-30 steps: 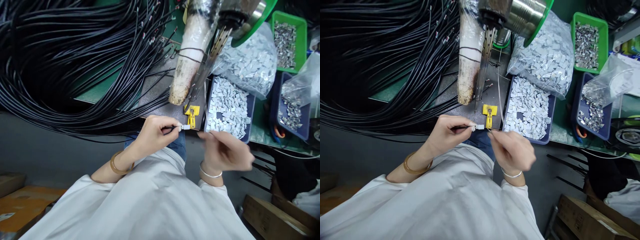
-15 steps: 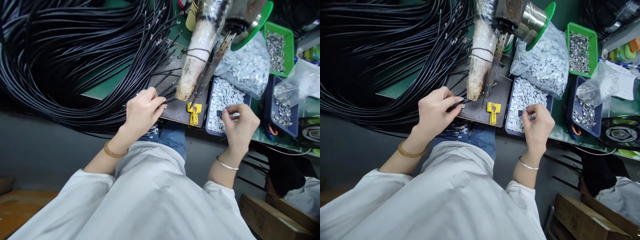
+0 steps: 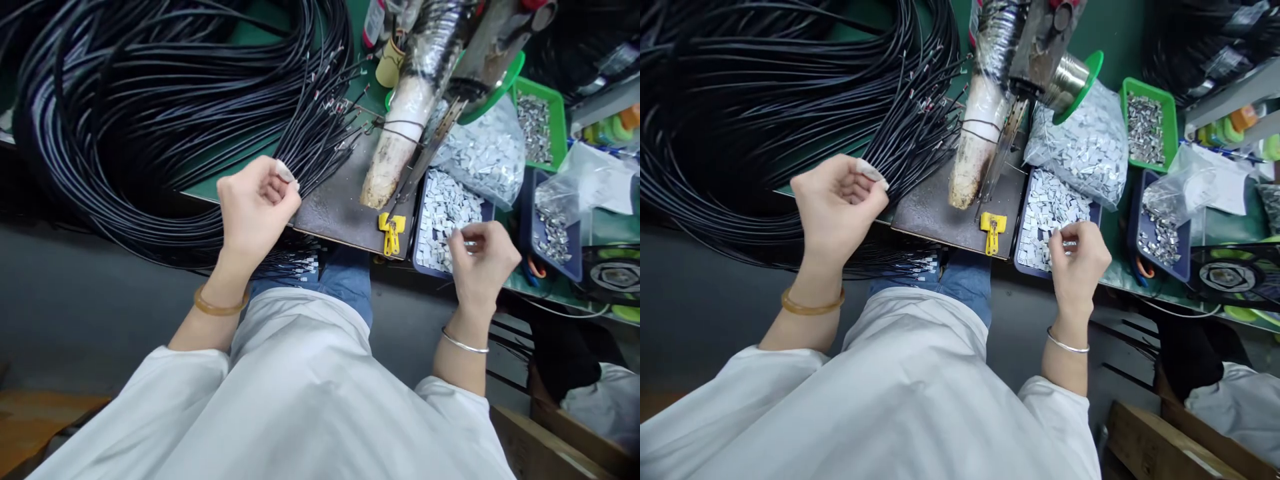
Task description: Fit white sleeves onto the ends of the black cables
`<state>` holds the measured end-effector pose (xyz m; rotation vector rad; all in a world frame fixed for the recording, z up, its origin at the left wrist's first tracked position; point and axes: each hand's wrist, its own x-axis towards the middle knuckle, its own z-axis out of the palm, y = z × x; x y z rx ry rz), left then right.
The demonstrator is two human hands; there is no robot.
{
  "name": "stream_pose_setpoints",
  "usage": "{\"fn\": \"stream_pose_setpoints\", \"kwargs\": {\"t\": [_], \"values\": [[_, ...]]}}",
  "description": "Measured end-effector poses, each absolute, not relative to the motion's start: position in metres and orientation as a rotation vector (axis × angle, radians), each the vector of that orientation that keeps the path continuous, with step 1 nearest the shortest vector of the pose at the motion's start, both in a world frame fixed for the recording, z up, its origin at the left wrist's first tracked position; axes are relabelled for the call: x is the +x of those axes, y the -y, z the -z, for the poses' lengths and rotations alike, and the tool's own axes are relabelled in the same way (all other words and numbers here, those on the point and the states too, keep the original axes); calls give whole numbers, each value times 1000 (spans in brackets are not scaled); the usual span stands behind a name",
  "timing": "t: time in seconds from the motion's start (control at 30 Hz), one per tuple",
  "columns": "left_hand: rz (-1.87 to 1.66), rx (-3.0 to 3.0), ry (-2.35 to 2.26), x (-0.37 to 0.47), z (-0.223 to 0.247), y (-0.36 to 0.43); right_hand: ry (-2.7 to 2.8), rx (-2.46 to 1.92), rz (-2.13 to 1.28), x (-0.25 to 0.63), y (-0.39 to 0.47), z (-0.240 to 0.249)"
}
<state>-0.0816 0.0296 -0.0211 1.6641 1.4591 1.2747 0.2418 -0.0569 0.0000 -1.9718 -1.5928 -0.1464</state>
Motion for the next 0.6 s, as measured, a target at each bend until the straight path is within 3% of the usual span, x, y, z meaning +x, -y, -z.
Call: {"fn": "stream_pose_setpoints", "kwargs": {"t": [0.13, 0.27, 0.4, 0.6], "values": [[-870, 1563, -1030, -79, 14, -1, 1390, -1747, 203, 216, 66, -10], [-611, 1683, -865, -63, 10, 9, 1196, -1491, -8, 192, 63, -22], [-717, 1635, -932, -56, 12, 8, 1125, -1340, -93, 184, 59, -22], [-1271, 865, -977, -66, 23, 7, 1080, -1377, 99, 183, 61, -13]]}}
